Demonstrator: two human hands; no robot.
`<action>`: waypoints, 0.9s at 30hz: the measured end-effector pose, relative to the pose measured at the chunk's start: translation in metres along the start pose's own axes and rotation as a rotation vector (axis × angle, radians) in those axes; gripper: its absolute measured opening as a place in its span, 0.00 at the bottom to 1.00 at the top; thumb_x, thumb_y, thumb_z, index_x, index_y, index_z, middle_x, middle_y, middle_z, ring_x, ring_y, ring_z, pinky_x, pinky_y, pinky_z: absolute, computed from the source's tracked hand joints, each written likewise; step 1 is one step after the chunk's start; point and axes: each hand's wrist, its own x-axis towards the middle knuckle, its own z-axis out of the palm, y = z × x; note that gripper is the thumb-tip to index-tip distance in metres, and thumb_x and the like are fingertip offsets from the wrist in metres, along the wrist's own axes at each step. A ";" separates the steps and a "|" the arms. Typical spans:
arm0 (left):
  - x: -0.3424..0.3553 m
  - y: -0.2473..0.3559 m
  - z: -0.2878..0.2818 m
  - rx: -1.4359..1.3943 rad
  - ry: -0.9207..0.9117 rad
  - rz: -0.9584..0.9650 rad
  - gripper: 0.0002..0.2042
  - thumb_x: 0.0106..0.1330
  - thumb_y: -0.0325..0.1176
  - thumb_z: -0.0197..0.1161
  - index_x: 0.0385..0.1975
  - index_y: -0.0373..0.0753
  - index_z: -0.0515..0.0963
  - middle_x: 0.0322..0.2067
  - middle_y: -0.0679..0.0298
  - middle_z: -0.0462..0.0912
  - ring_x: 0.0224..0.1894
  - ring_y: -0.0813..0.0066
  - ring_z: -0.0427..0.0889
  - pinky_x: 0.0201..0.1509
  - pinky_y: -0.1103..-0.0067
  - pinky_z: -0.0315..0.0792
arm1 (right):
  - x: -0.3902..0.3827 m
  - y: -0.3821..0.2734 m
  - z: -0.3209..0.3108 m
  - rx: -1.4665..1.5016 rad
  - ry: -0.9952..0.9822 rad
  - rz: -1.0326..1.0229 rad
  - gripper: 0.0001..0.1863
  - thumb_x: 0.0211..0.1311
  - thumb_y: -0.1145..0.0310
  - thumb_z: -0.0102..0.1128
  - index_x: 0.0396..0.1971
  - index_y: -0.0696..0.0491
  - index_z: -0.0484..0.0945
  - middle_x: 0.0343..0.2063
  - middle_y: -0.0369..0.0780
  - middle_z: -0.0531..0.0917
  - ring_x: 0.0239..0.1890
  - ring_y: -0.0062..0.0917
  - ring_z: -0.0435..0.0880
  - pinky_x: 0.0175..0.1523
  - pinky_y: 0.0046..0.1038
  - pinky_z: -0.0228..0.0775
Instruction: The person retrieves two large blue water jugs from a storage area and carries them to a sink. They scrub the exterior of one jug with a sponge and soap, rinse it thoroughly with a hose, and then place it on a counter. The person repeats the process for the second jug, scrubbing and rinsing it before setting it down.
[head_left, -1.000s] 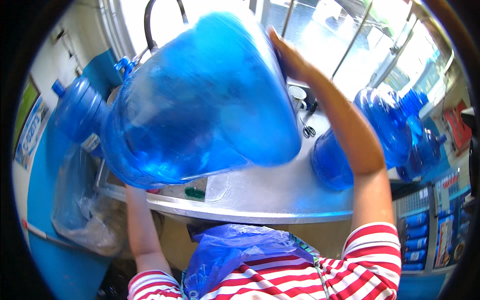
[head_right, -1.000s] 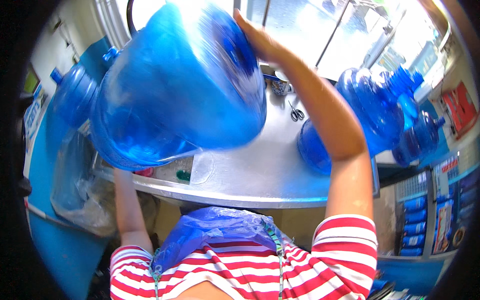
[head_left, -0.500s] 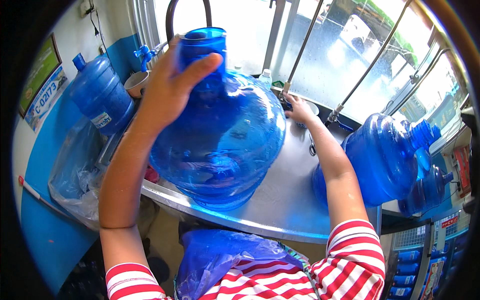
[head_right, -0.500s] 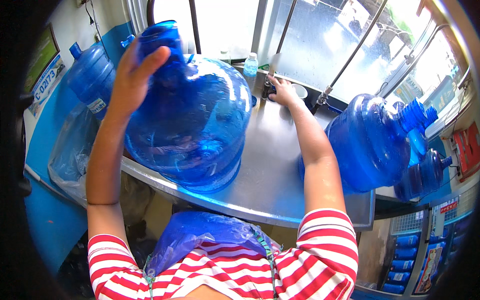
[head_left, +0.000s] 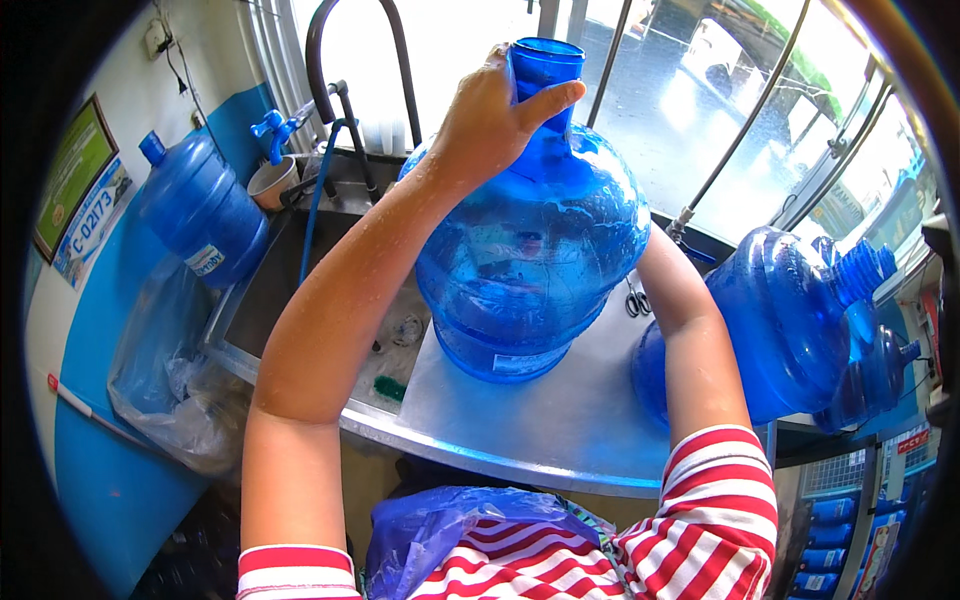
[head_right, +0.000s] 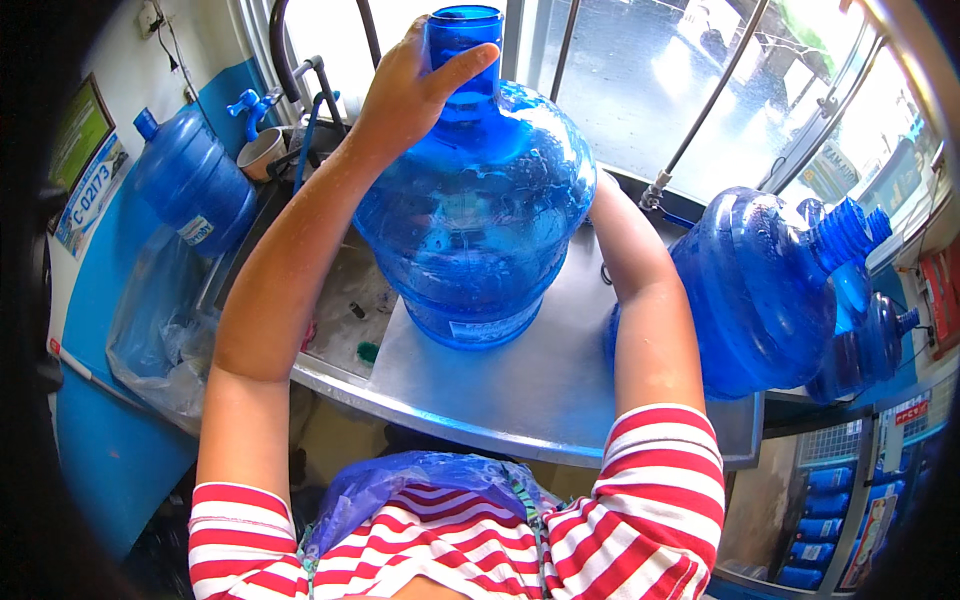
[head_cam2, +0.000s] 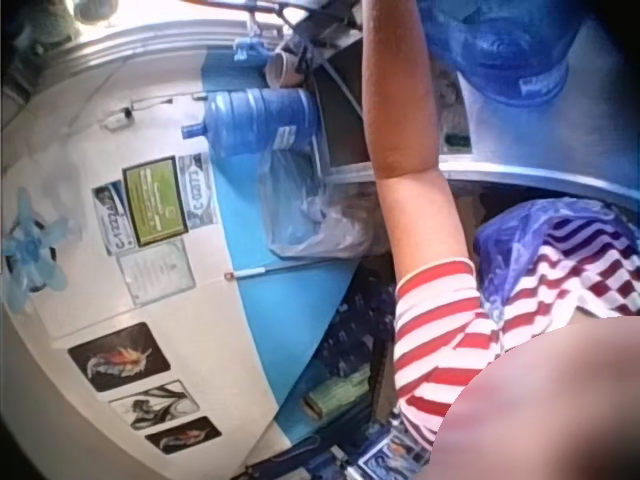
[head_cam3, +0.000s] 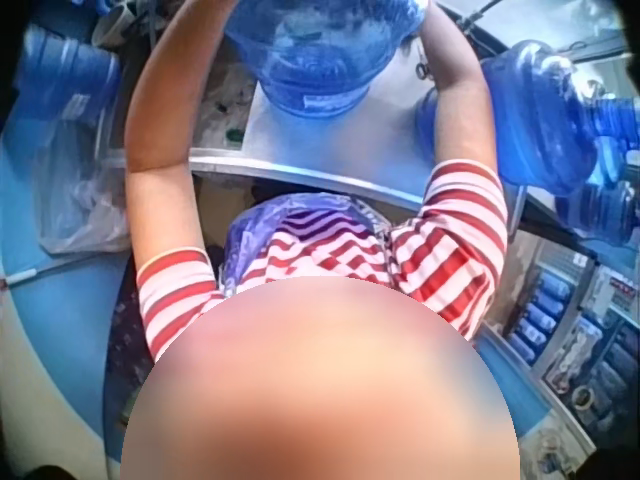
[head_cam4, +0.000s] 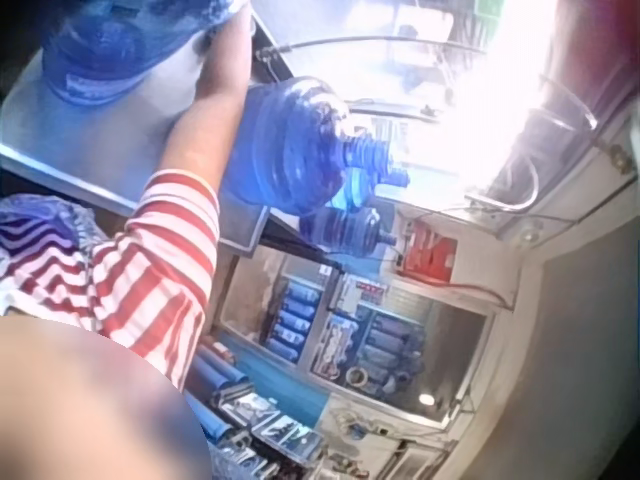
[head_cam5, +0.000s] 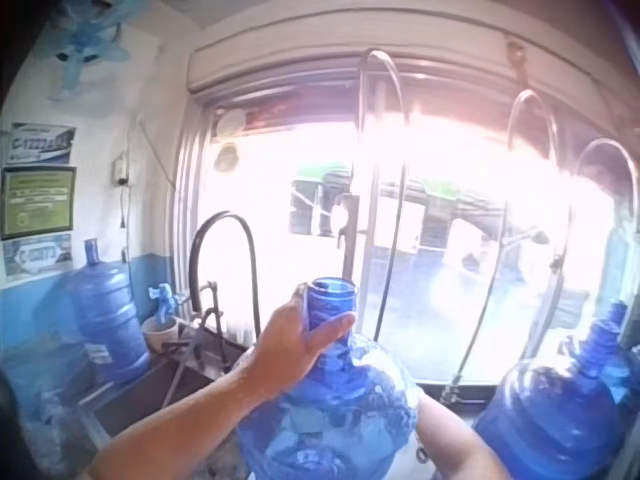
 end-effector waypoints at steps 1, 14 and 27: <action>0.003 0.000 0.004 -0.007 0.004 0.008 0.43 0.57 0.68 0.59 0.51 0.26 0.70 0.40 0.45 0.82 0.41 0.53 0.86 0.45 0.67 0.81 | -0.001 0.001 -0.001 0.009 -0.004 -0.001 0.28 0.62 0.56 0.57 0.63 0.40 0.67 0.46 0.50 0.81 0.53 0.41 0.77 0.59 0.36 0.67; 0.019 -0.007 0.014 0.028 -0.078 0.068 0.38 0.59 0.67 0.58 0.50 0.32 0.74 0.39 0.48 0.83 0.42 0.53 0.86 0.45 0.67 0.81 | -0.021 0.026 -0.011 0.174 0.074 0.014 0.24 0.66 0.56 0.51 0.60 0.46 0.69 0.46 0.45 0.81 0.51 0.35 0.77 0.58 0.32 0.67; 0.013 0.039 0.020 -0.120 -0.065 -0.056 0.22 0.66 0.46 0.62 0.42 0.29 0.74 0.28 0.55 0.81 0.31 0.67 0.81 0.38 0.71 0.75 | -0.089 0.046 0.081 1.071 0.583 0.036 0.22 0.71 0.56 0.45 0.57 0.53 0.72 0.46 0.41 0.81 0.48 0.28 0.77 0.56 0.27 0.66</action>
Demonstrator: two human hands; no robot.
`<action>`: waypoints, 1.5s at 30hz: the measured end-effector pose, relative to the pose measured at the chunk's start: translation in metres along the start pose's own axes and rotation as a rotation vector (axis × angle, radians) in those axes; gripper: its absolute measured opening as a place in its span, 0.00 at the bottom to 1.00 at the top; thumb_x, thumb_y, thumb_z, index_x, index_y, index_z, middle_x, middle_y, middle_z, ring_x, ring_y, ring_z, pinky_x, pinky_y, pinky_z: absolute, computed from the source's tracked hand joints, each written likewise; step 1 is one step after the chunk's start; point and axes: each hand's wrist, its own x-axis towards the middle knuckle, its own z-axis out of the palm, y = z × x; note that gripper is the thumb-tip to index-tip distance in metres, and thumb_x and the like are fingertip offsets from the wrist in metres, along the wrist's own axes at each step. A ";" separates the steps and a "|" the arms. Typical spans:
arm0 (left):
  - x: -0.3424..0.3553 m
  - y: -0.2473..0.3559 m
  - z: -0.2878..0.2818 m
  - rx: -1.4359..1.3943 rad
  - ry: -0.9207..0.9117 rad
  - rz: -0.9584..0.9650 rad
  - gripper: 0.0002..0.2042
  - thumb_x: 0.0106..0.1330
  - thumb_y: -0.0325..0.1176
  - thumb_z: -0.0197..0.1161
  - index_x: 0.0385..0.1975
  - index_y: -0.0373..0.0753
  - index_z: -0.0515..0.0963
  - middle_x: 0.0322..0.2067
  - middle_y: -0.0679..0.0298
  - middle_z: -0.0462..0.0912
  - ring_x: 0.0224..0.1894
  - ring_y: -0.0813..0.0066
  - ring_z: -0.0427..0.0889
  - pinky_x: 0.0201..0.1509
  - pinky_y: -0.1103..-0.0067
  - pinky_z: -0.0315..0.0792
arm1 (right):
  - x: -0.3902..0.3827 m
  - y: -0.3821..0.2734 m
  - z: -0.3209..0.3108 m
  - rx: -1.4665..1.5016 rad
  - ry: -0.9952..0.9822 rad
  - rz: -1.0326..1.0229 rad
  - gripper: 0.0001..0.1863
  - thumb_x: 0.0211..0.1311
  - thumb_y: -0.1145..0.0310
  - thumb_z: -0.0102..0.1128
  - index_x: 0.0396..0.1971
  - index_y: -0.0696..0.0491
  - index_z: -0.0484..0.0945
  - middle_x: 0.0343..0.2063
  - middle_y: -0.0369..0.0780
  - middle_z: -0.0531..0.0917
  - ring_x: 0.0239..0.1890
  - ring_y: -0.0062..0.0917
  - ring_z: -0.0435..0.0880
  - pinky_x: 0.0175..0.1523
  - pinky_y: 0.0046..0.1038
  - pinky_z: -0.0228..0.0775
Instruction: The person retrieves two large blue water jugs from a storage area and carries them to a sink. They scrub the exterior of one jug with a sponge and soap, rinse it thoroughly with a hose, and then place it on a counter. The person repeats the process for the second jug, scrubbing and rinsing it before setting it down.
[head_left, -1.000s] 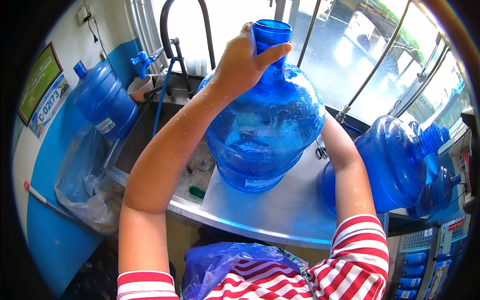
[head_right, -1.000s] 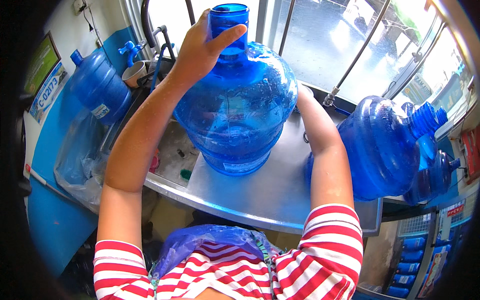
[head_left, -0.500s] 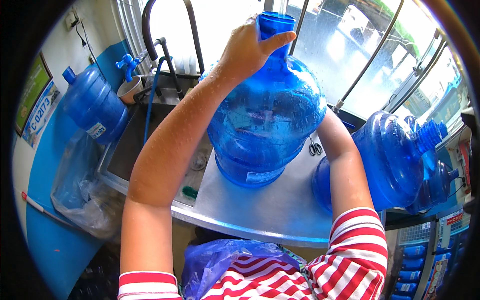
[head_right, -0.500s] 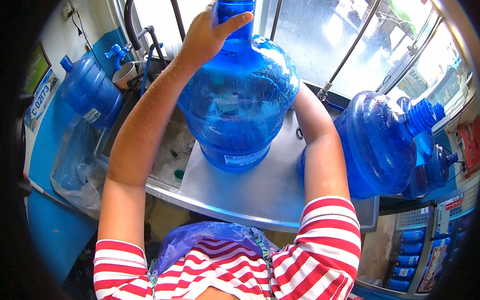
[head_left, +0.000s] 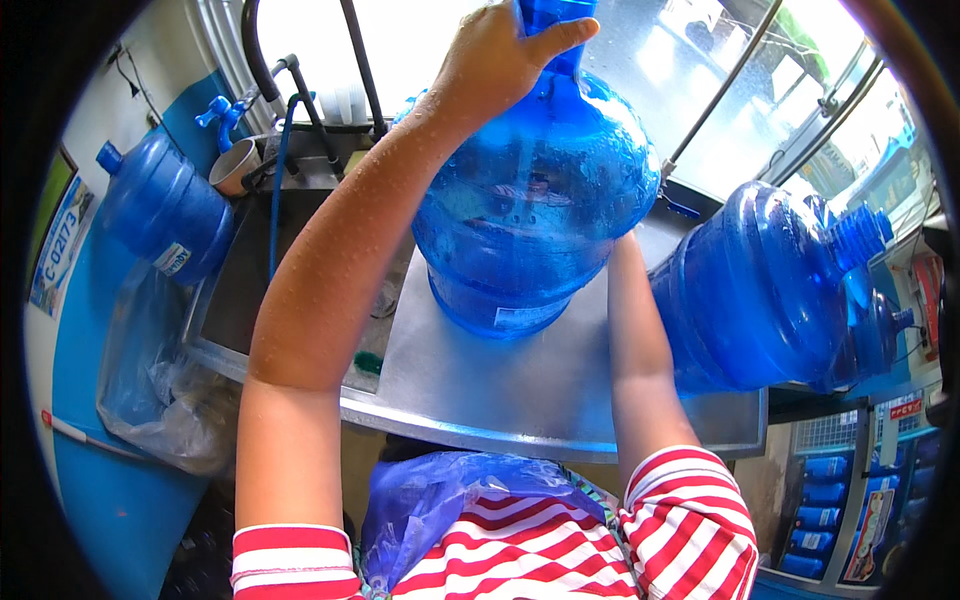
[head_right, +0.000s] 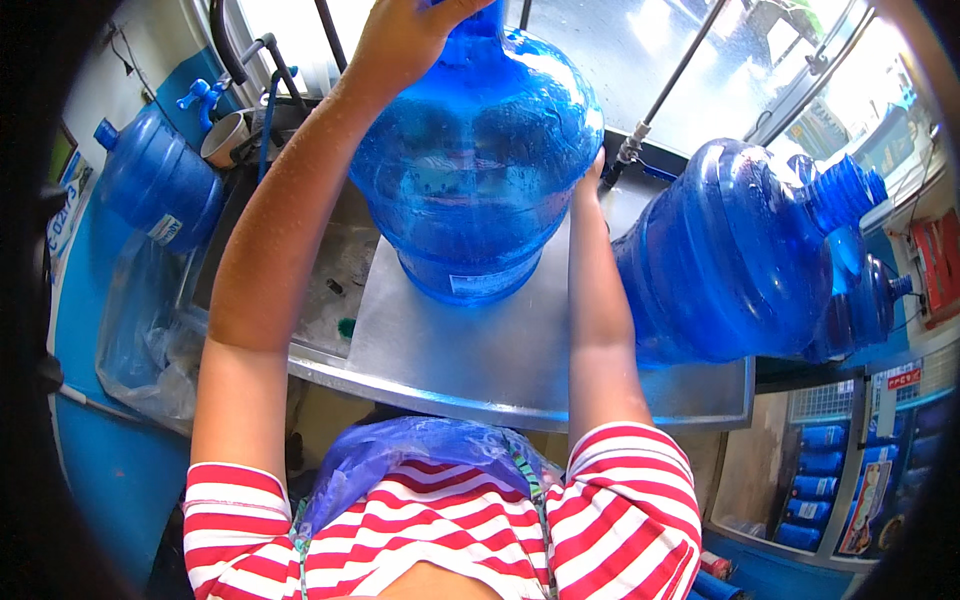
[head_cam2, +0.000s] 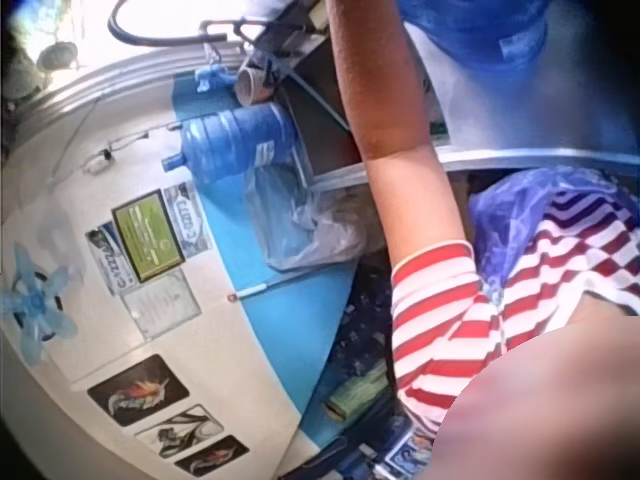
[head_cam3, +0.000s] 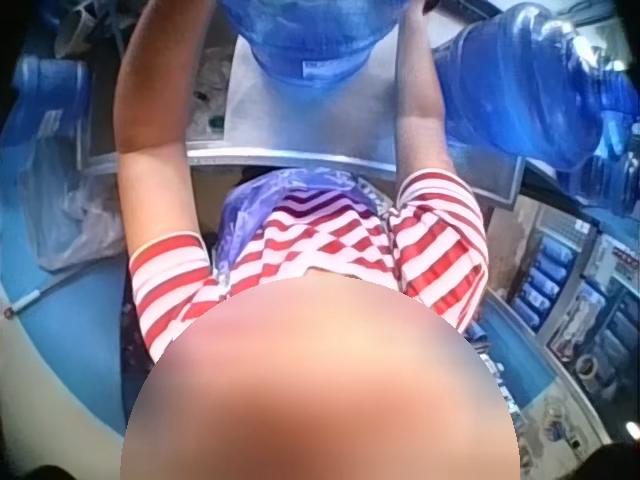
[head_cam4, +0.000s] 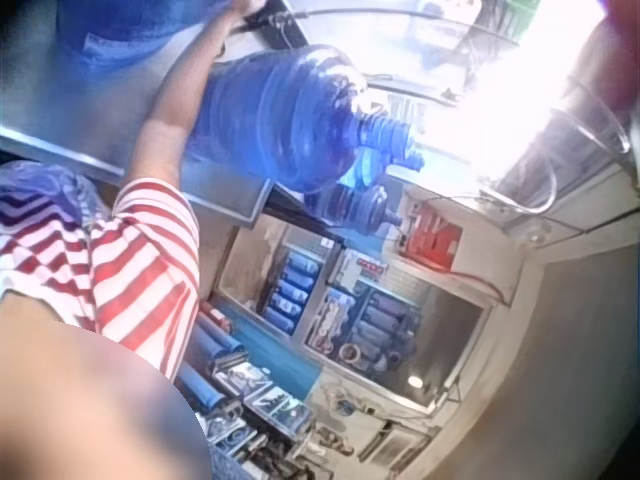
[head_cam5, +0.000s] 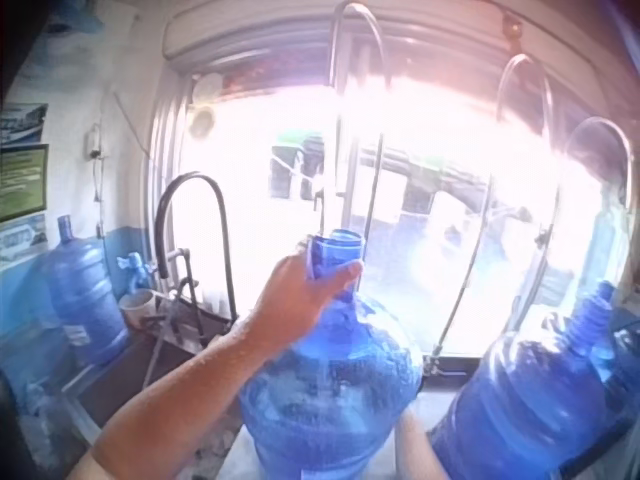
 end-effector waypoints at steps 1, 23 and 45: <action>0.001 -0.003 0.005 0.019 0.002 0.001 0.22 0.66 0.46 0.62 0.42 0.29 0.74 0.28 0.55 0.81 0.31 0.67 0.81 0.39 0.71 0.75 | -0.019 0.016 -0.003 0.077 0.038 0.015 0.22 0.71 0.55 0.45 0.57 0.53 0.72 0.46 0.41 0.81 0.48 0.27 0.77 0.56 0.27 0.66; -0.026 -0.025 -0.038 0.181 -0.110 -0.009 0.48 0.59 0.68 0.56 0.68 0.33 0.56 0.61 0.43 0.69 0.64 0.47 0.69 0.63 0.60 0.68 | -0.211 0.049 0.072 0.058 0.390 0.273 0.37 0.70 0.39 0.39 0.71 0.47 0.54 0.69 0.42 0.61 0.68 0.40 0.62 0.67 0.48 0.54; -0.063 -0.131 -0.043 -0.153 -0.126 -0.109 0.41 0.63 0.68 0.48 0.67 0.42 0.64 0.63 0.41 0.64 0.67 0.48 0.61 0.69 0.59 0.54 | -0.287 0.018 0.150 -0.435 0.463 0.253 0.44 0.58 0.52 0.64 0.72 0.46 0.53 0.60 0.49 0.69 0.56 0.34 0.74 0.60 0.33 0.67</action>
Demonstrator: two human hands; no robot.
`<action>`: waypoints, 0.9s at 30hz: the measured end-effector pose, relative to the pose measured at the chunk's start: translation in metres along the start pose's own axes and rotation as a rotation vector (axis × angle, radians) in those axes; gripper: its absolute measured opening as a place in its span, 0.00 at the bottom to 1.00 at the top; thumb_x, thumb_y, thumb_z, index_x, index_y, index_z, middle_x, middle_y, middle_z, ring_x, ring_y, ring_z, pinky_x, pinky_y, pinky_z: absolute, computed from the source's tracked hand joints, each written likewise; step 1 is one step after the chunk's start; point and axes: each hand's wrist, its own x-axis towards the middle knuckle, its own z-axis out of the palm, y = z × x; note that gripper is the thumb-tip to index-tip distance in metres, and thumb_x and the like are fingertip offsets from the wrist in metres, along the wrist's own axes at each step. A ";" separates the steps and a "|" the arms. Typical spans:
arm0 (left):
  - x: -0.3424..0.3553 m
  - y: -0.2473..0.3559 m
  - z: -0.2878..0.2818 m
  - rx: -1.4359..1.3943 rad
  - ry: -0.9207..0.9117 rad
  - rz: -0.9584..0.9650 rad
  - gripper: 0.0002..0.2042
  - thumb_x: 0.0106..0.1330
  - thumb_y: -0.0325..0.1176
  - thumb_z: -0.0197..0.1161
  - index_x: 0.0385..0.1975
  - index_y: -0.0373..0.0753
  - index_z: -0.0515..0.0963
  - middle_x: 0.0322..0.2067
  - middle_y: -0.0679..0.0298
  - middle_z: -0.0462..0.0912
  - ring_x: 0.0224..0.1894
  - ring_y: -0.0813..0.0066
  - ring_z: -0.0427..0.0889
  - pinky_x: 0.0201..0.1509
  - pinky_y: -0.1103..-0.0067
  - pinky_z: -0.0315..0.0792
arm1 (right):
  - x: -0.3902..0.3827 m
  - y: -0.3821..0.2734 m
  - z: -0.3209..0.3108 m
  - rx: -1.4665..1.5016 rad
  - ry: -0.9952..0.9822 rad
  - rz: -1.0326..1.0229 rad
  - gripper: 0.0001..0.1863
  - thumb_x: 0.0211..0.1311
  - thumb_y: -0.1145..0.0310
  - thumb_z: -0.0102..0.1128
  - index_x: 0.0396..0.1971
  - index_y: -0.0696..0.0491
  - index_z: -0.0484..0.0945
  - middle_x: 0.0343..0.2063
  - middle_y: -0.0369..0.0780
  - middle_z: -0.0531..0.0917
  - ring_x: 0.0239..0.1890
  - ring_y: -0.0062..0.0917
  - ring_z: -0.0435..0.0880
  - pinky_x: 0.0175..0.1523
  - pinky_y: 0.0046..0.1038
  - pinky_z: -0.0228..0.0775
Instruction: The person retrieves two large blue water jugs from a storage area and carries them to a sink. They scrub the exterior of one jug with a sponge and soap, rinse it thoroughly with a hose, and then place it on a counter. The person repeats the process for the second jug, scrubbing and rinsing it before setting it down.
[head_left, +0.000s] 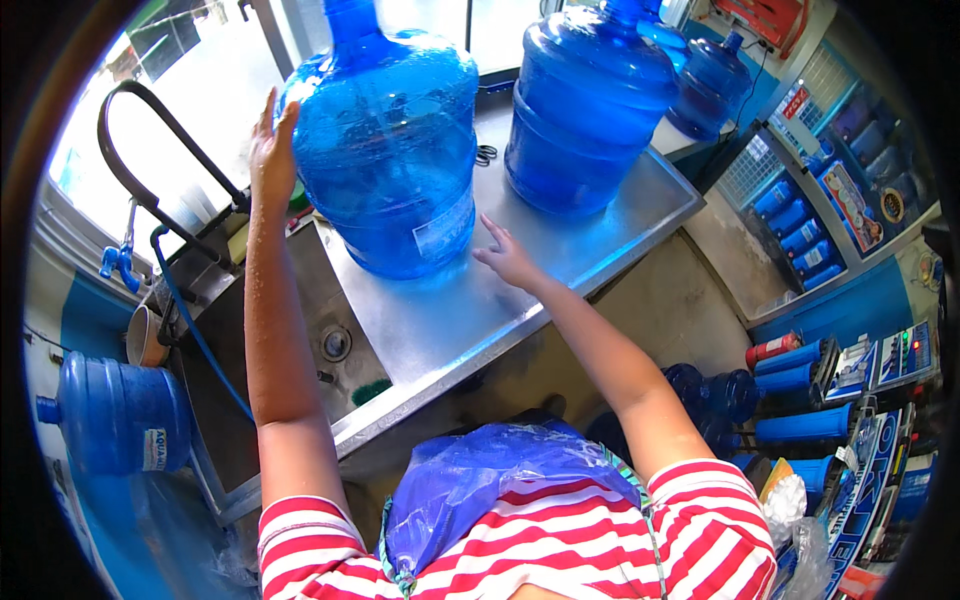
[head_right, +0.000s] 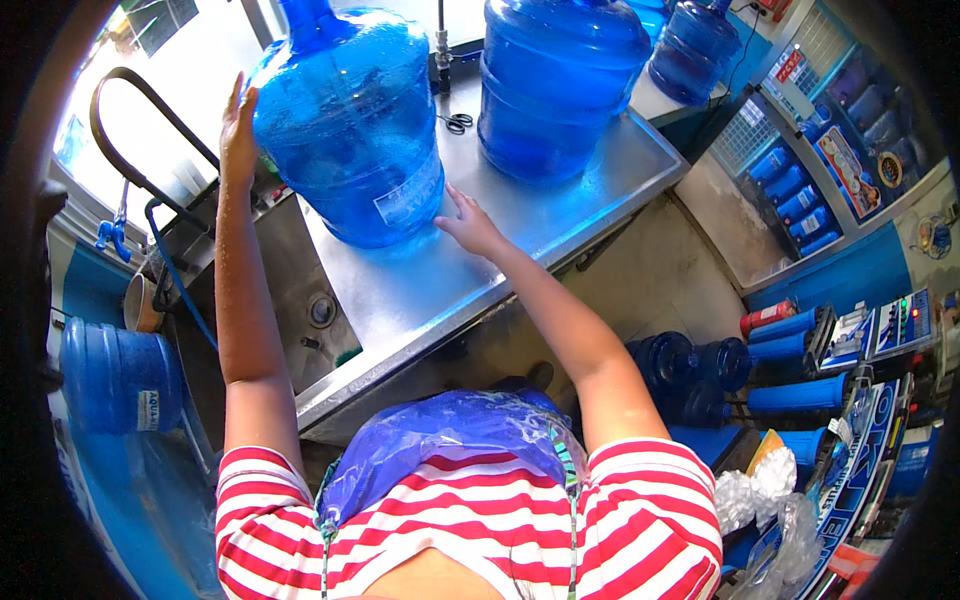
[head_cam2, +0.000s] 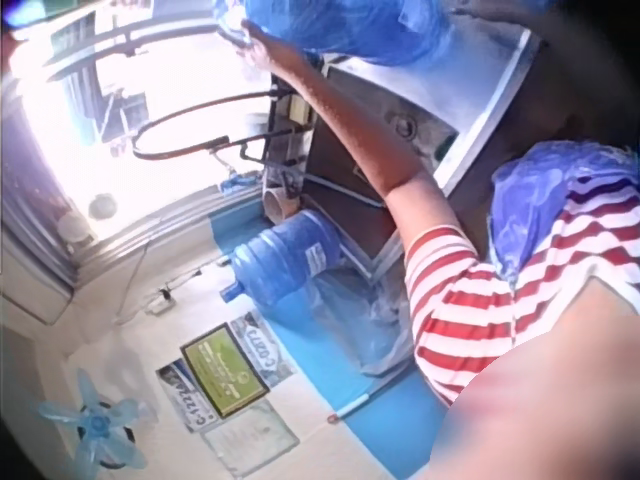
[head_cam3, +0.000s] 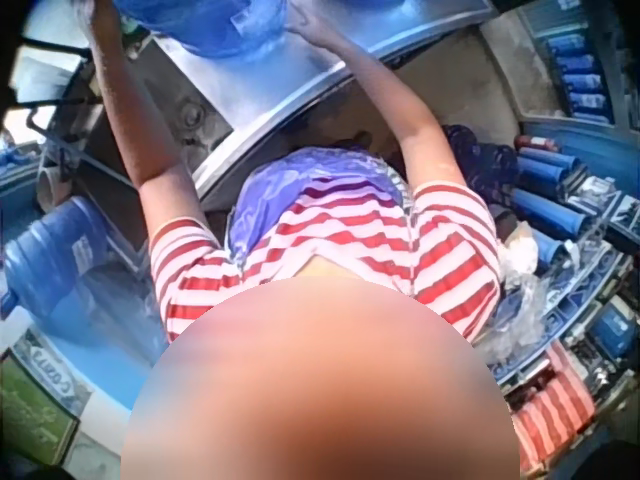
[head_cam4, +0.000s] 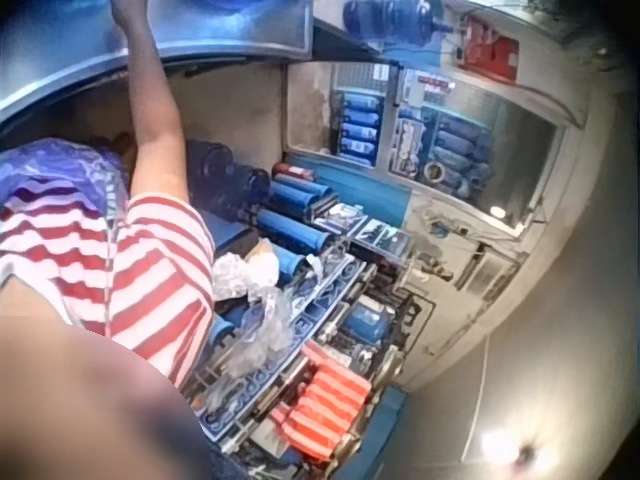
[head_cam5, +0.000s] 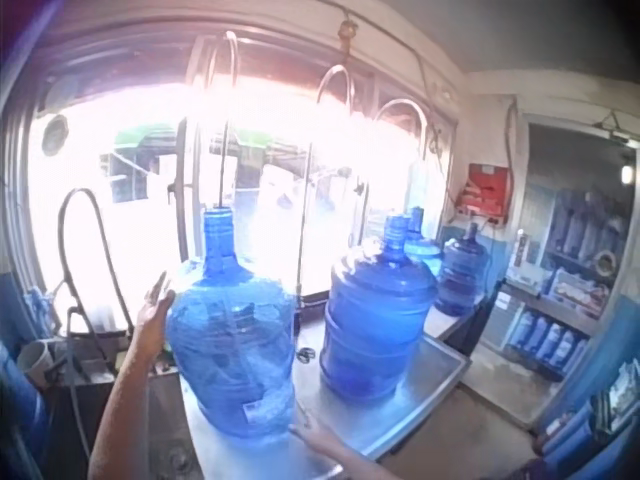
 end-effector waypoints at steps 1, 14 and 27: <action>-0.002 0.004 0.001 -0.006 0.019 -0.002 0.40 0.64 0.68 0.48 0.67 0.41 0.63 0.63 0.40 0.63 0.68 0.48 0.61 0.70 0.59 0.54 | -0.012 0.005 -0.014 -0.036 0.014 -0.039 0.43 0.59 0.53 0.64 0.71 0.44 0.54 0.60 0.49 0.68 0.55 0.34 0.75 0.59 0.33 0.68; -0.233 0.093 0.134 -0.005 -0.180 0.396 0.07 0.52 0.20 0.57 0.28 0.38 0.79 0.45 0.53 0.78 0.53 0.54 0.74 0.59 0.64 0.66 | -0.231 0.154 -0.216 0.376 0.329 0.339 0.25 0.65 0.68 0.60 0.62 0.50 0.70 0.45 0.38 0.76 0.35 0.16 0.76 0.37 0.20 0.73; -0.267 0.185 0.312 -0.108 -1.075 0.250 0.10 0.59 0.26 0.63 0.41 0.40 0.81 0.52 0.54 0.77 0.56 0.51 0.73 0.59 0.64 0.68 | -0.339 0.211 -0.290 0.322 0.501 0.597 0.19 0.66 0.68 0.57 0.55 0.55 0.76 0.29 0.33 0.80 0.30 0.15 0.77 0.34 0.20 0.71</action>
